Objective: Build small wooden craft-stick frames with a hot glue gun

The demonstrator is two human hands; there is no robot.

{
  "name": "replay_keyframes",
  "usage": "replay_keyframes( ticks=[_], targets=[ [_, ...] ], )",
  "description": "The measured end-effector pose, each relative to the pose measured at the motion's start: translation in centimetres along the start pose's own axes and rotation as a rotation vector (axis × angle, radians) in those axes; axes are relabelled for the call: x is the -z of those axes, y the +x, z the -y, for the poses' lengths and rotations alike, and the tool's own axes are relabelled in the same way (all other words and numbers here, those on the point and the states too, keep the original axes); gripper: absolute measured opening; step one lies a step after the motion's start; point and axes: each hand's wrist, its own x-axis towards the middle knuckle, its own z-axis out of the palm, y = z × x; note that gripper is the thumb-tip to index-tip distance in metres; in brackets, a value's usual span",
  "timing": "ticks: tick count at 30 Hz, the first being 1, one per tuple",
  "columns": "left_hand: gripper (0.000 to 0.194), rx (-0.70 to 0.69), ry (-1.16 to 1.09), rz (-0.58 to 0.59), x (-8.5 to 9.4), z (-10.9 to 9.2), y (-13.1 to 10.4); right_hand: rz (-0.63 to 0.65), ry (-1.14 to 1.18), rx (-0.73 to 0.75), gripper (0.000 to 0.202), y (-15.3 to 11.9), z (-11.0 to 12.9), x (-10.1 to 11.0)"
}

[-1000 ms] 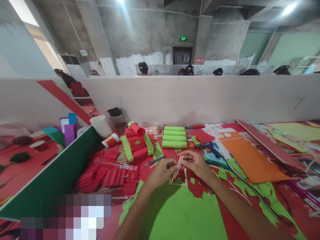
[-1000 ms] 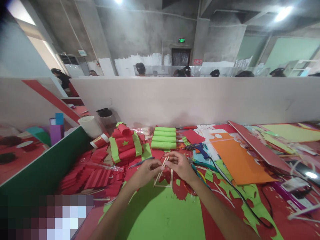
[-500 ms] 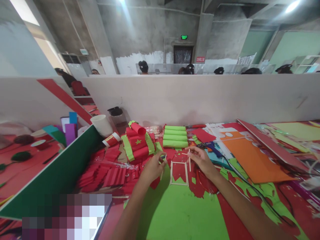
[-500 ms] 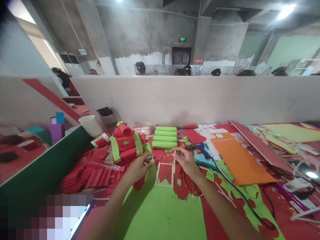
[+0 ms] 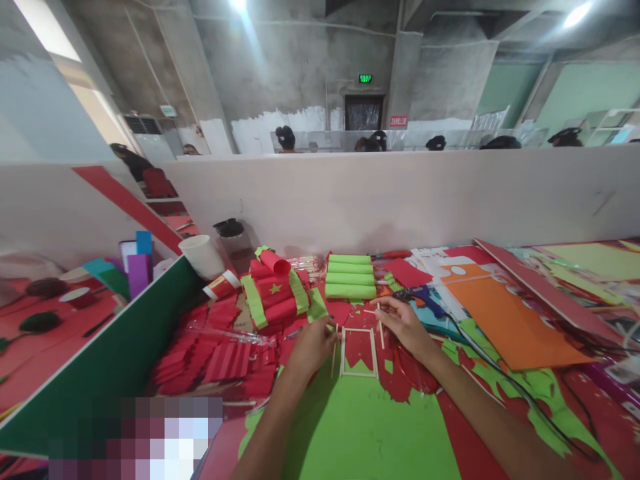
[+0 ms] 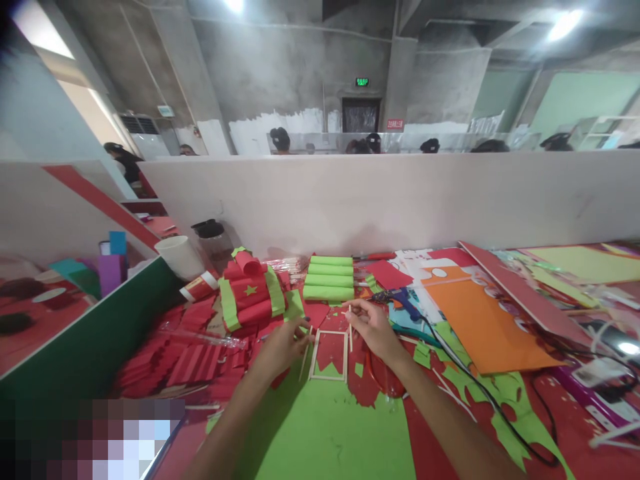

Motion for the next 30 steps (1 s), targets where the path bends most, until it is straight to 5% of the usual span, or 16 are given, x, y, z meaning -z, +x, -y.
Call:
replay_keyframes(
  ticks=[30],
  targets=[
    [0.012,-0.066,-0.131,0.025,-1.7,1.5,0.7,0.059,0.015,0.010,0.031,-0.2,-0.4,0.0]
  ],
)
